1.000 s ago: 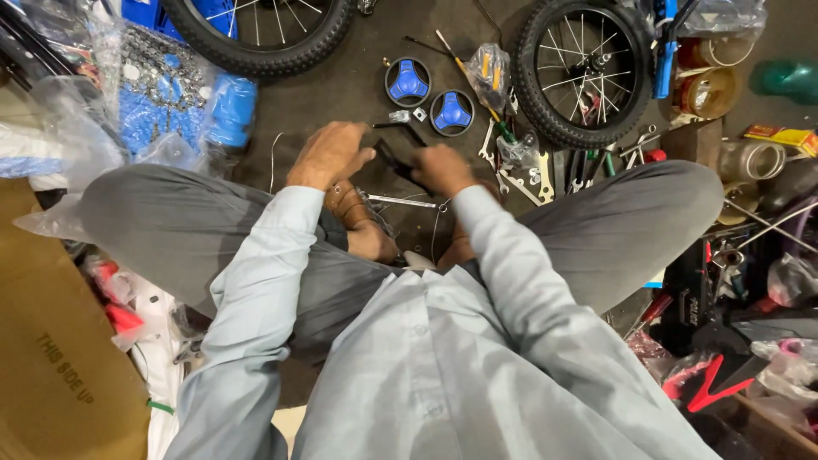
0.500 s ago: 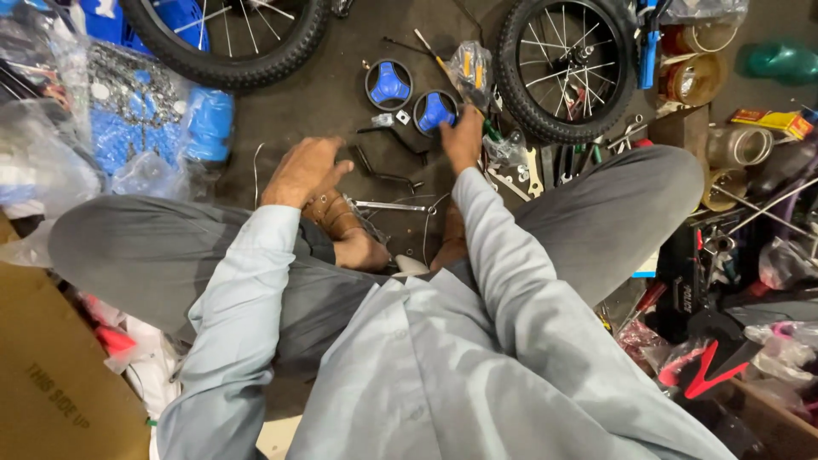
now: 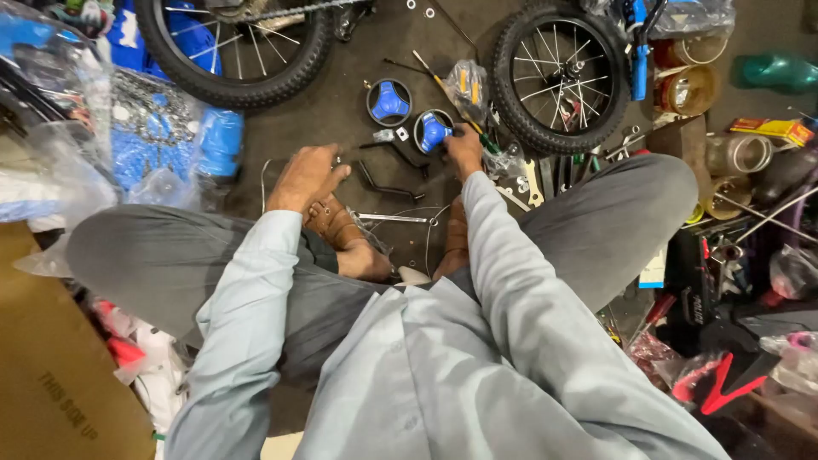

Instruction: The recorder is assembling small bicycle components, specifically focusing on a plastic wheel or pulley-like part, while sitting among various bike frames and tools.

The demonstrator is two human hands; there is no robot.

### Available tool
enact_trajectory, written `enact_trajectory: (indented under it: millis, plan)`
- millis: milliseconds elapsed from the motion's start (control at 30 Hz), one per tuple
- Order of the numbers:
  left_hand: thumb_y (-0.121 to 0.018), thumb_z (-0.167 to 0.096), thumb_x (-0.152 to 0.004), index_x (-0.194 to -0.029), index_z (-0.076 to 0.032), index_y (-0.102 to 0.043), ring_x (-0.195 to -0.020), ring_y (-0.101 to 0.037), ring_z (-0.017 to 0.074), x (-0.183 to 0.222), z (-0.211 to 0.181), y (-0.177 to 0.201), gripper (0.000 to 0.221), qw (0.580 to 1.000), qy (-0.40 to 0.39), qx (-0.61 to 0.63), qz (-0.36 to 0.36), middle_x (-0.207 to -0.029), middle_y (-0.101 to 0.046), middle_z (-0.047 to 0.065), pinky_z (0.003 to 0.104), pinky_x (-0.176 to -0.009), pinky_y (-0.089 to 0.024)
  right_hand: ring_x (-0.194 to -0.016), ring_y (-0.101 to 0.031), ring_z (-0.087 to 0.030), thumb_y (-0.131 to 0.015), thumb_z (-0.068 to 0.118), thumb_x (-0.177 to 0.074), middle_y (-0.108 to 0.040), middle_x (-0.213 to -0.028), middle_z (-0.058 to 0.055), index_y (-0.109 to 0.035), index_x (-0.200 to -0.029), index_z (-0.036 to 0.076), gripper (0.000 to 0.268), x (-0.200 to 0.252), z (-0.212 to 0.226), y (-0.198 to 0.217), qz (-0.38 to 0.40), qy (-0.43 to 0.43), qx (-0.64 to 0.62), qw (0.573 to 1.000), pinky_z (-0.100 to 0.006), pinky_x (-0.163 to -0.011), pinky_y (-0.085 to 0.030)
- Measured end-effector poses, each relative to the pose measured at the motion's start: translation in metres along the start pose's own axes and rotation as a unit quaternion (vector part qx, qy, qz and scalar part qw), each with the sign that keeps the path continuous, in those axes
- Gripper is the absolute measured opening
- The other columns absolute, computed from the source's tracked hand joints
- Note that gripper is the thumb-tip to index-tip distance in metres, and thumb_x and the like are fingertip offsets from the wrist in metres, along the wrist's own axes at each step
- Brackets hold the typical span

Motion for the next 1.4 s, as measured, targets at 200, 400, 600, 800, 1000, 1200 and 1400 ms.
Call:
enact_trajectory:
  millis: [200,400,600,800,1000,1200,1400]
  plan:
    - [-0.078,-0.051,-0.085,-0.153,-0.001,-0.022,-0.126,-0.053,0.0366,-0.015,-0.029,-0.011,0.101,0.962,0.01,0.262,-0.08,-0.142,-0.054,0.019,0.049,-0.105,-0.041,-0.087,-0.074,-0.027,-0.071,0.018,-0.083,-0.075,-0.102,-0.016,-0.067,-0.131,0.009,0.048,0.095,0.107,0.031,0.07,0.259,0.099,0.958,-0.036,-0.079,-0.058]
    - [-0.055,-0.07,-0.096,-0.15,-0.006,-0.051,-0.13,-0.061,0.0332,-0.004,-0.059,-0.02,0.084,0.569,-0.021,0.802,0.182,-0.144,-0.061,0.016,0.064,-0.11,-0.051,-0.085,-0.064,-0.026,-0.068,0.012,-0.083,-0.061,-0.099,-0.01,-0.065,-0.135,0.009,0.051,0.193,0.137,0.059,0.155,0.404,0.06,0.9,-0.035,-0.078,-0.054]
    - [-0.047,-0.065,-0.101,-0.149,-0.025,-0.051,-0.129,-0.062,0.0287,-0.004,-0.054,-0.018,0.063,0.562,-0.016,0.808,0.177,-0.144,-0.061,0.005,0.065,-0.108,-0.05,-0.089,-0.06,-0.019,-0.069,0.012,-0.089,-0.055,-0.101,-0.01,-0.064,-0.139,0.009,0.051,0.209,0.139,0.06,0.136,0.427,0.036,0.893,-0.032,-0.08,-0.052]
    - [-0.045,-0.065,-0.099,-0.154,-0.034,-0.046,-0.131,-0.061,0.039,0.001,-0.063,0.008,0.063,0.533,-0.043,0.834,0.135,-0.152,-0.058,0.008,0.062,-0.1,-0.053,-0.083,-0.071,-0.02,-0.068,0.039,-0.099,-0.079,-0.096,-0.003,-0.077,-0.124,0.002,0.046,0.058,0.088,0.056,0.184,0.17,-0.078,0.965,-0.035,-0.071,-0.055]
    - [-0.039,-0.071,-0.102,-0.157,-0.034,-0.044,-0.137,-0.06,0.0416,0.007,-0.062,0.045,0.066,0.463,-0.101,0.877,0.081,-0.158,-0.055,0.015,0.061,-0.1,-0.057,-0.107,-0.062,-0.043,-0.063,0.013,-0.094,-0.05,-0.138,-0.023,-0.063,-0.121,0.01,0.028,-0.006,-0.006,0.03,-0.142,0.26,0.427,0.854,-0.054,-0.087,-0.053]
    - [-0.037,-0.072,-0.101,-0.154,-0.033,-0.049,-0.129,-0.063,0.0381,0.01,-0.044,0.062,0.067,0.464,-0.125,0.876,0.038,-0.157,-0.057,0.013,0.055,-0.093,-0.057,-0.105,-0.067,-0.041,-0.059,0.01,-0.103,-0.067,-0.118,-0.019,-0.058,-0.126,0.015,0.024,-0.034,-0.034,0.025,-0.088,0.271,0.487,0.826,-0.055,-0.084,-0.054]
    - [-0.042,-0.074,-0.097,-0.154,-0.033,-0.049,-0.132,-0.063,0.0377,0.004,-0.043,0.056,0.071,0.49,-0.127,0.862,0.014,-0.153,-0.058,0.013,0.057,-0.098,-0.058,-0.09,-0.067,-0.049,-0.071,0.029,-0.091,-0.071,-0.096,-0.028,-0.056,-0.124,0.008,0.041,0.02,0.028,0.031,0.006,0.194,0.368,0.909,-0.058,-0.079,-0.052]
Point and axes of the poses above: each hand's wrist, its own x-axis away from the middle knuckle, its own y-axis out of the back of the hand, z = x × y, the point moved 1 cm from there along -x, towards the middle knuckle
